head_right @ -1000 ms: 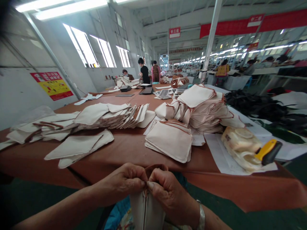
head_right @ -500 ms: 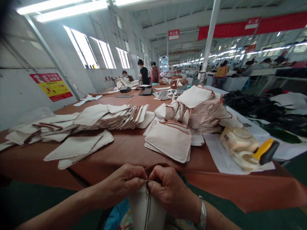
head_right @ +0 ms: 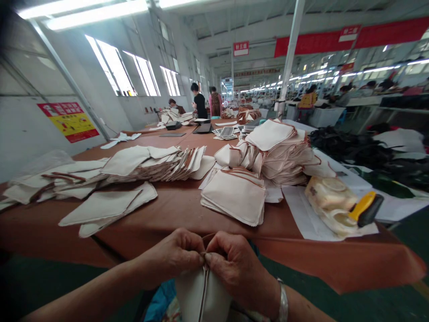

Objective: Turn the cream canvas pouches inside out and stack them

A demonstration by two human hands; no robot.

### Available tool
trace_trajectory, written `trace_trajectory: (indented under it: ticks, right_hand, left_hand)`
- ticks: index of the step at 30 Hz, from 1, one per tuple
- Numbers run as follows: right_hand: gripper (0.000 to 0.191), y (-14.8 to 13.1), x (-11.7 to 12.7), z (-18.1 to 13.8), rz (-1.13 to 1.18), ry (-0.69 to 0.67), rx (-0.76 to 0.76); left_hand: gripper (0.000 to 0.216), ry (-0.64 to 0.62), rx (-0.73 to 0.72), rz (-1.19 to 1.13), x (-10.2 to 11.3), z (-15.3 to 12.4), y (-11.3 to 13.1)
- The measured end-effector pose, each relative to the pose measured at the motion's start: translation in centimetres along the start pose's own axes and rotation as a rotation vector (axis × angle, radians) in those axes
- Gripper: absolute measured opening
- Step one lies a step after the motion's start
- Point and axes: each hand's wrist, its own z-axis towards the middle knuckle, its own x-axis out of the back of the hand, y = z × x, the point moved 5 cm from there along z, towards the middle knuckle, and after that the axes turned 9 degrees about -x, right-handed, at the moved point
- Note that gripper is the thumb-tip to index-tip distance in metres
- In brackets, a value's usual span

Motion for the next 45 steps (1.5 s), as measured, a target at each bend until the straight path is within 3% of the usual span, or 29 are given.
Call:
trace_trajectory:
  ticks: [7, 12, 18, 21, 24, 26, 29, 32, 38, 42, 45]
  right_hand:
    - [0.018, -0.9, -0.1, -1.7, -0.318, 0.05, 0.497]
    - [0.016, -0.4, 0.2, -3.3, -0.631, 0.093, 0.747]
    - [0.022, -1.4, 0.0, -5.1, -0.776, 0.163, 0.929]
    - [0.022, -1.5, 0.6, -5.5, -0.511, 0.156, 0.759]
    - [0.022, -0.5, 1.3, -4.6, -0.142, 0.104, 0.332]
    - [0.03, 0.0, 1.1, -4.1, 0.009, -0.011, 0.12]
    - [0.039, -0.2, 0.6, -3.7, 0.16, -0.198, -0.014]
    - [0.039, -0.6, 0.2, -3.7, 0.248, -0.294, -0.045]
    - [0.032, -0.8, 0.3, -4.2, 0.277, -0.308, 0.042]
    - [0.029, -1.5, 0.8, -3.8, 0.152, -0.37, 0.047]
    - [0.03, -2.7, 1.0, -3.3, -0.013, -0.337, 0.121]
  left_hand:
    - [0.009, 0.038, 0.051, -0.146, -0.8, -0.8, -0.3]
    - [0.017, 0.026, 0.054, -0.438, -1.7, -1.6, 0.7]
    - [0.038, -0.045, 0.033, -0.402, -2.2, -2.0, 0.7]
    - [0.039, -0.066, -0.016, -0.284, -1.6, -2.3, 1.3]
    - [0.038, -0.067, -0.047, -0.146, -1.0, -2.7, 2.1]
    - [0.037, -0.088, -0.065, -0.102, -0.9, -3.0, 2.6]
    - [0.036, -0.103, -0.118, -0.079, -0.9, -3.3, 3.3]
    - [0.034, -0.098, -0.146, -0.072, -0.9, -3.6, 3.5]
    - [0.038, -0.165, -0.188, -0.143, -1.2, -4.1, 3.7]
    - [0.035, -0.164, -0.208, -0.027, -1.5, -3.8, 4.5]
    - [0.034, -0.149, -0.252, 0.085, -1.5, -3.7, 5.5]
